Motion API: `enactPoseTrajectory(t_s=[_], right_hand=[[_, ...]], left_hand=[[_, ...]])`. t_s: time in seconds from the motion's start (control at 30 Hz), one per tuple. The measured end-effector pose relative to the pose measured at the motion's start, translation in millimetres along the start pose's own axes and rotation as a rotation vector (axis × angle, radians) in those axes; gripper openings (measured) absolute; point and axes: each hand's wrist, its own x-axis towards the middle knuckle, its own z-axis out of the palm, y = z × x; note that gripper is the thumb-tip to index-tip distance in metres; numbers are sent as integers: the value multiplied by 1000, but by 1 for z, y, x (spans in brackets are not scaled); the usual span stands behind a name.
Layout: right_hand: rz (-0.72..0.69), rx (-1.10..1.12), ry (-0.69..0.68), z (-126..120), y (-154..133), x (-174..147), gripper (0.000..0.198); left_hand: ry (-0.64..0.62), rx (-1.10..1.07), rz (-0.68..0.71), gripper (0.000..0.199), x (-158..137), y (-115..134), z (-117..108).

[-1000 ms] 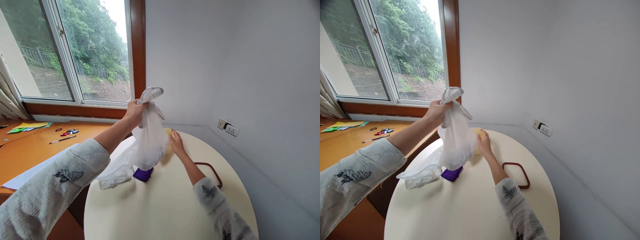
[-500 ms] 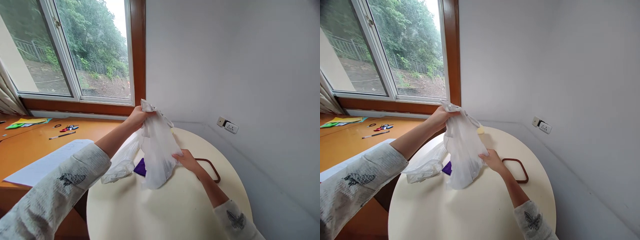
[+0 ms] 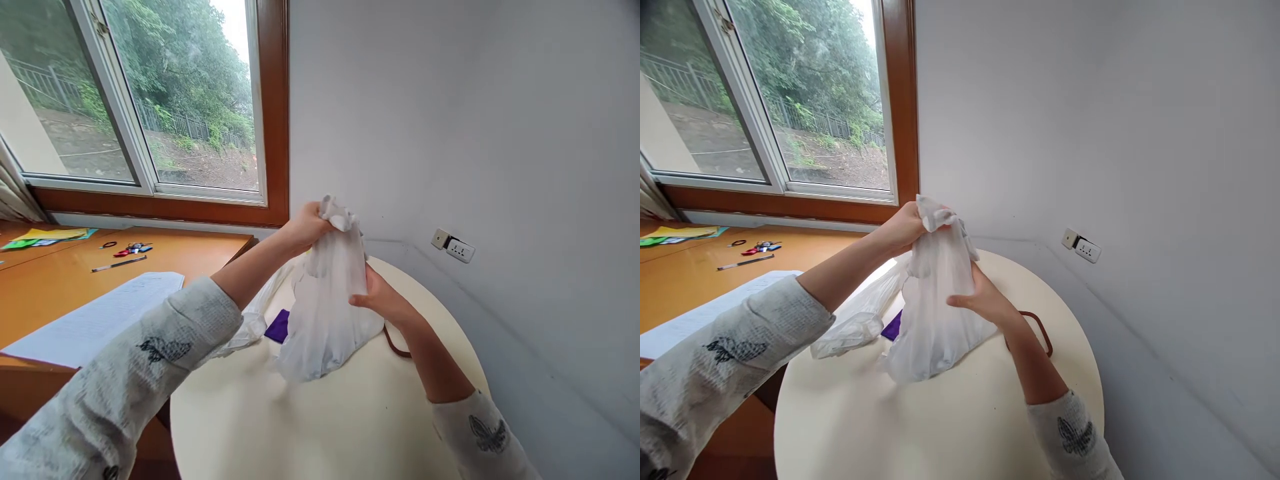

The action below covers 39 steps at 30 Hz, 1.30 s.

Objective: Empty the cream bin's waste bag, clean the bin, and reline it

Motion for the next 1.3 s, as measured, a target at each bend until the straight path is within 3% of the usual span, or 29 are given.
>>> enactPoseTrajectory(t_s=[0.1,0.2,0.3,0.4,0.47,0.53,0.63,0.7,0.77,0.83,0.97,1.07,1.3], right_hand=[[-6,52,25,20,-11,19,61],[-30,123,147,29,-8,33,51],[-25,234,279,23,4,37,43],[31,368,409,14,15,36,49],[63,424,460,12,20,34,56],[60,449,486,13,21,34,58],[63,454,489,18,18,33,53],[79,464,479,20,17,32,50],[92,482,498,18,17,32,47],[90,492,546,13,18,31,45],[59,499,606,4,20,29,44],[49,496,587,4,18,27,46],[93,552,549,12,8,23,45]], left_hand=[[-89,122,37,13,-4,7,17],[-118,237,106,24,-16,9,17],[29,287,135,42,-45,-2,-1],[259,392,-31,34,-94,-30,-17],[176,524,-281,36,-133,-57,-16],[-2,698,-450,39,-169,-84,-5],[-239,962,-464,42,-203,-115,15],[-250,1061,-428,31,-208,-124,20],[-138,1066,-397,30,-202,-124,17],[6,995,-357,32,-193,-119,8],[27,891,-206,34,-178,-105,-6],[158,910,-122,33,-172,-96,-11],[155,944,-143,35,-161,-89,-23]])
